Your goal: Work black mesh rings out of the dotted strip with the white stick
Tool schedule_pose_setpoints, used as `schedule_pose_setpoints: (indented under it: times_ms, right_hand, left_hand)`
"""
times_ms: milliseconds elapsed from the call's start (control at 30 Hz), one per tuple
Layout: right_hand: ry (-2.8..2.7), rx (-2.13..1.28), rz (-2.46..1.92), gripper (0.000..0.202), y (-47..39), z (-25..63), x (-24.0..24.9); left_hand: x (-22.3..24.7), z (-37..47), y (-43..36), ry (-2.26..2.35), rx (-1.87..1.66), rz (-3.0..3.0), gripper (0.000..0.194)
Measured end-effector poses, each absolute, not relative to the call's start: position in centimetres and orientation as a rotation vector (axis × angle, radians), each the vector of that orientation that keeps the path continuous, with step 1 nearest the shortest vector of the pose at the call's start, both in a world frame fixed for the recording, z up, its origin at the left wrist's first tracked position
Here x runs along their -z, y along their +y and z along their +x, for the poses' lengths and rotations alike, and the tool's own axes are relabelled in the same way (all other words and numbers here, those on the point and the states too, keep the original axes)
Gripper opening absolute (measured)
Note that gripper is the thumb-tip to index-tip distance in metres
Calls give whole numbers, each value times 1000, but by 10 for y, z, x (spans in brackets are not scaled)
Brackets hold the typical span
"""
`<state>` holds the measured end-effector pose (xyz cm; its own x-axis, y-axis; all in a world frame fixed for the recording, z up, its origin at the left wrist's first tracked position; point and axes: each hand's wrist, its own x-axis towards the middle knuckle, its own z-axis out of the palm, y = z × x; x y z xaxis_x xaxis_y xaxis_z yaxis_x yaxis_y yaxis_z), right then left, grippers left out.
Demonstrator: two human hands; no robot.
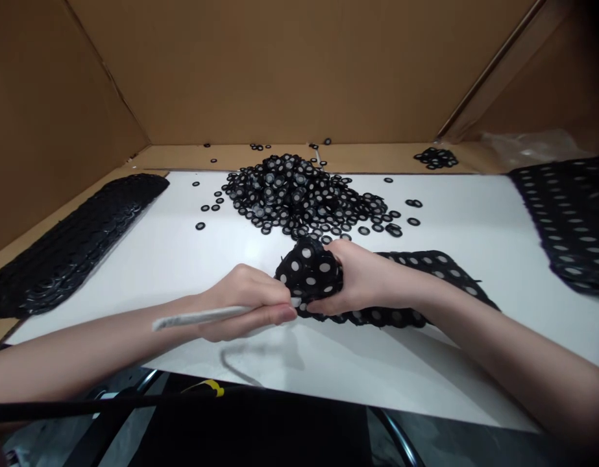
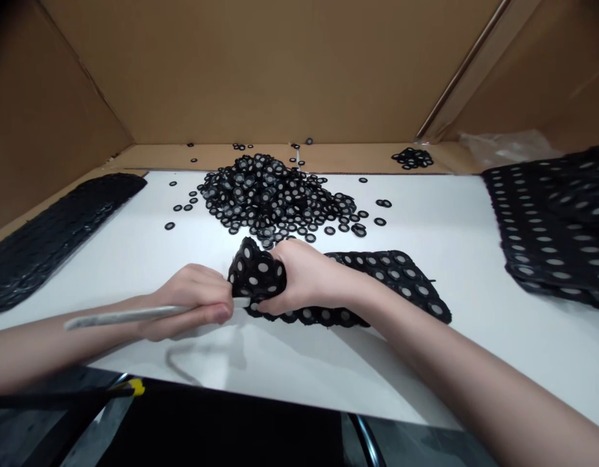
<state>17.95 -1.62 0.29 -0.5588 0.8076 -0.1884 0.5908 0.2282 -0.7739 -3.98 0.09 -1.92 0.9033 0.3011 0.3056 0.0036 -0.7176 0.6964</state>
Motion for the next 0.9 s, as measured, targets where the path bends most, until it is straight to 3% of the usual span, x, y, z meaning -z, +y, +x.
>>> schedule_pose_setpoints:
  times_ms: [100,533,900]
  right_hand:
    - [-2268,-1183,-1342,25,-17,179,-3]
    - [-2367,-1186,-1263,28,-24,173,0]
    - [-2293,-1289,-1182,28,-23,178,2]
  left_hand:
    - [21,-39,0,246,-518,2362,39]
    - [3,-38,-6,266,-252,2178,35]
    - [8,-39,-9,263,-226,2284,36]
